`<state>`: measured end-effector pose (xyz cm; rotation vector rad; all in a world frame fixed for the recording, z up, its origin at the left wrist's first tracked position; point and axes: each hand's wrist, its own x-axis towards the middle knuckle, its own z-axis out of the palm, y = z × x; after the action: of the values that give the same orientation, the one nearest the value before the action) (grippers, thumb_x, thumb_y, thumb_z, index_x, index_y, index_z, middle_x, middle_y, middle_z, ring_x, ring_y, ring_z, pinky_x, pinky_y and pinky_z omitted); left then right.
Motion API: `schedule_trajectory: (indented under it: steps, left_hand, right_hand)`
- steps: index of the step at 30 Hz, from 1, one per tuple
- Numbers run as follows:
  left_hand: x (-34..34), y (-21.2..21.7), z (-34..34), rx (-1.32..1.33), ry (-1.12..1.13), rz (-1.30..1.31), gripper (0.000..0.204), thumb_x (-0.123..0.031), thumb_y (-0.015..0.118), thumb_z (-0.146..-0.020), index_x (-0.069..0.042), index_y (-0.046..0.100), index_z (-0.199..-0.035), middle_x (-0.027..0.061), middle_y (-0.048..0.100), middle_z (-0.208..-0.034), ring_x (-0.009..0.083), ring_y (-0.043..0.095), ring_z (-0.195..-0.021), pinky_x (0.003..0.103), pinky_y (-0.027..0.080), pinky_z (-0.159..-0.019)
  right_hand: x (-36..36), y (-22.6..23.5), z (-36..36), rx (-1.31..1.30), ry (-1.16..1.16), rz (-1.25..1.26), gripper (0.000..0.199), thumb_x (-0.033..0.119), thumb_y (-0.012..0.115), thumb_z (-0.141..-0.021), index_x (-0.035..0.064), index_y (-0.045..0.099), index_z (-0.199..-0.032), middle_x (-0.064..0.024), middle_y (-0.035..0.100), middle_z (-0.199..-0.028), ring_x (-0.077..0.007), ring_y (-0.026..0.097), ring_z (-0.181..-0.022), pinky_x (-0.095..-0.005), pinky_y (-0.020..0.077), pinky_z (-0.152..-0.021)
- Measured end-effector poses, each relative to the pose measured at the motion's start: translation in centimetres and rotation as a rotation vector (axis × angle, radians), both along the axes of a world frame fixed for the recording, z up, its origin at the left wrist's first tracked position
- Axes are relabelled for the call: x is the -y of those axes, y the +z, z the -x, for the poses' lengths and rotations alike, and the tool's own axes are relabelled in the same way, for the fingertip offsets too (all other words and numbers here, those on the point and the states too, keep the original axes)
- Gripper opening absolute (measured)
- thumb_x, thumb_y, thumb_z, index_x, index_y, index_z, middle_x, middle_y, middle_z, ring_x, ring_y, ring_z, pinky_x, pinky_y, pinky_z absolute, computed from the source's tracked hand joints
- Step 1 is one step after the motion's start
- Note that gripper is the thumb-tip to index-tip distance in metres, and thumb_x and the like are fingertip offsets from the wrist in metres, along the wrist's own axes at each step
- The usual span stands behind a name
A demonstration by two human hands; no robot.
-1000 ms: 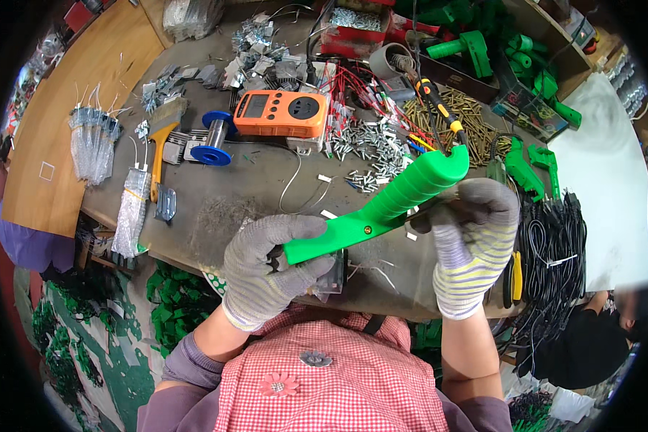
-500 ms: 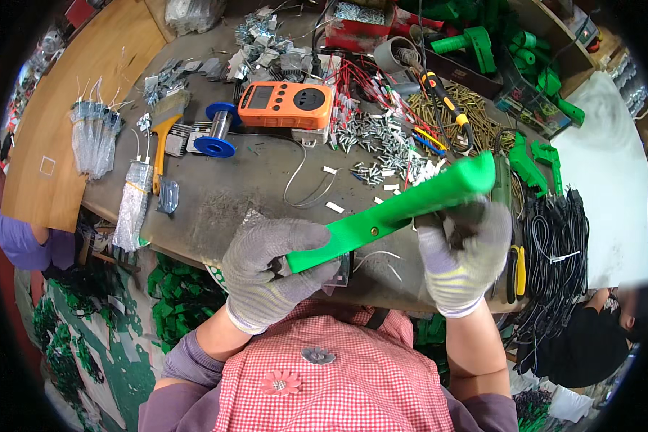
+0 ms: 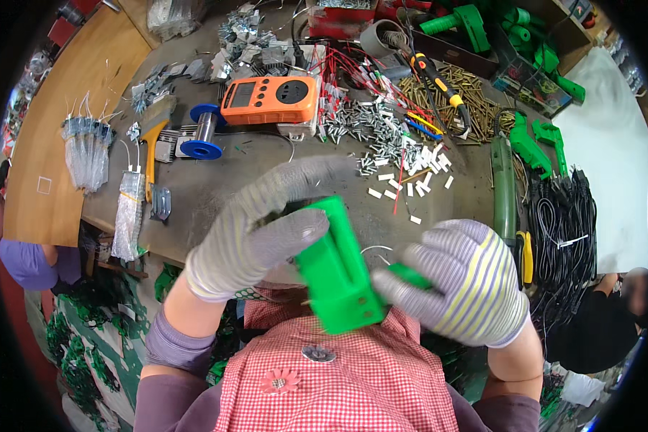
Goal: The person assembles a tool by placing internal wiring and components into a plastic casing, closing the halves together, and driving screws using a power screwdriver. The person then arranges wires and components into another plastic casing to assemble the next unit.
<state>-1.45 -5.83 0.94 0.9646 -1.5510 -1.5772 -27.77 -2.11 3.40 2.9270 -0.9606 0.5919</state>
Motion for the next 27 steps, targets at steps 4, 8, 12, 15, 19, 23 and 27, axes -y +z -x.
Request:
schedule_trajectory:
  steps: [4, 8, 12, 15, 19, 23, 27]
  left_hand:
    - [0.3, -3.6, -0.2, 0.392, -0.055, 0.471, 0.099, -0.037, 0.082, -0.075, -0.005, 0.033, -0.154, 0.0185, 0.056, -0.132, 0.0322, 0.056, -0.118, 0.042, 0.045, -0.103]
    - [-0.4, -4.8, 1.0, 0.620, -0.229, 0.676, 0.109, -0.042, 0.085, -0.066, -0.004, 0.031, -0.154, 0.0261, 0.054, -0.129, 0.0450, 0.052, -0.118, 0.052, 0.043, -0.101]
    - [0.0, -5.7, 1.0, 0.610, -0.255, 0.687, 0.111, -0.039, 0.088, -0.062, -0.005, 0.034, -0.153, 0.0201, 0.058, -0.112, 0.0410, 0.056, -0.105, 0.051, 0.046, -0.094]
    - [0.0, -5.9, 0.9, 0.584, -0.233, 0.732, 0.112, -0.037, 0.091, -0.059, -0.006, 0.036, -0.152, 0.0160, 0.060, -0.106, 0.0382, 0.057, -0.099, 0.049, 0.047, -0.091]
    - [-0.4, -5.2, 0.8, 0.669, -0.289, 0.603, 0.105, -0.040, 0.083, -0.066, -0.006, 0.035, -0.152, 0.0226, 0.058, -0.115, 0.0413, 0.056, -0.108, 0.051, 0.047, -0.094]
    - [-0.8, -5.6, 0.7, 0.647, -0.239, 0.668, 0.103, -0.040, 0.083, -0.067, -0.007, 0.035, -0.153, 0.0219, 0.059, -0.115, 0.0405, 0.056, -0.110, 0.051, 0.047, -0.095]
    - [-1.1, -5.2, 0.7, 0.672, -0.187, 0.643, 0.112, -0.041, 0.088, -0.060, -0.007, 0.035, -0.153, 0.0249, 0.053, -0.126, 0.0431, 0.053, -0.115, 0.050, 0.045, -0.100]
  right_hand:
    - [-2.0, -4.5, 2.7, 0.017, -0.296, -0.162, 0.034, 0.023, 0.066, -0.078, 0.0150, 0.071, -0.110, -0.0046, 0.064, -0.095, -0.0232, 0.065, -0.084, -0.0394, 0.0512, -0.073]
    - [-2.8, -6.2, 1.7, -0.115, -0.350, -0.115, 0.033, 0.019, 0.069, -0.077, 0.0151, 0.071, -0.110, -0.0037, 0.065, -0.092, -0.0233, 0.065, -0.081, -0.0399, 0.0506, -0.069]
    - [-2.4, -4.9, 2.0, -0.006, -0.367, -0.218, 0.031, 0.017, 0.066, -0.079, 0.0167, 0.072, -0.110, -0.0030, 0.066, -0.093, -0.0230, 0.065, -0.082, -0.0393, 0.0505, -0.068]
    - [-1.9, -4.6, 1.5, -0.050, -0.319, -0.152, 0.032, 0.018, 0.067, -0.078, 0.0170, 0.072, -0.110, -0.0032, 0.066, -0.094, -0.0225, 0.065, -0.082, -0.0389, 0.0505, -0.068]
    - [-1.4, -4.3, 1.1, -0.090, -0.283, -0.131, 0.032, 0.018, 0.067, -0.078, 0.0167, 0.072, -0.109, -0.0041, 0.066, -0.095, -0.0228, 0.065, -0.083, -0.0393, 0.0505, -0.069]
    - [-0.2, -5.1, 1.1, -0.044, -0.253, -0.124, 0.033, 0.018, 0.069, -0.076, 0.0164, 0.071, -0.109, -0.0048, 0.066, -0.095, -0.0238, 0.065, -0.083, -0.0400, 0.0505, -0.069]
    - [0.4, -6.1, 1.4, 0.075, -0.202, -0.213, 0.036, 0.018, 0.074, -0.071, 0.0145, 0.071, -0.107, -0.0053, 0.067, -0.093, -0.0259, 0.066, -0.081, -0.0403, 0.0505, -0.068]
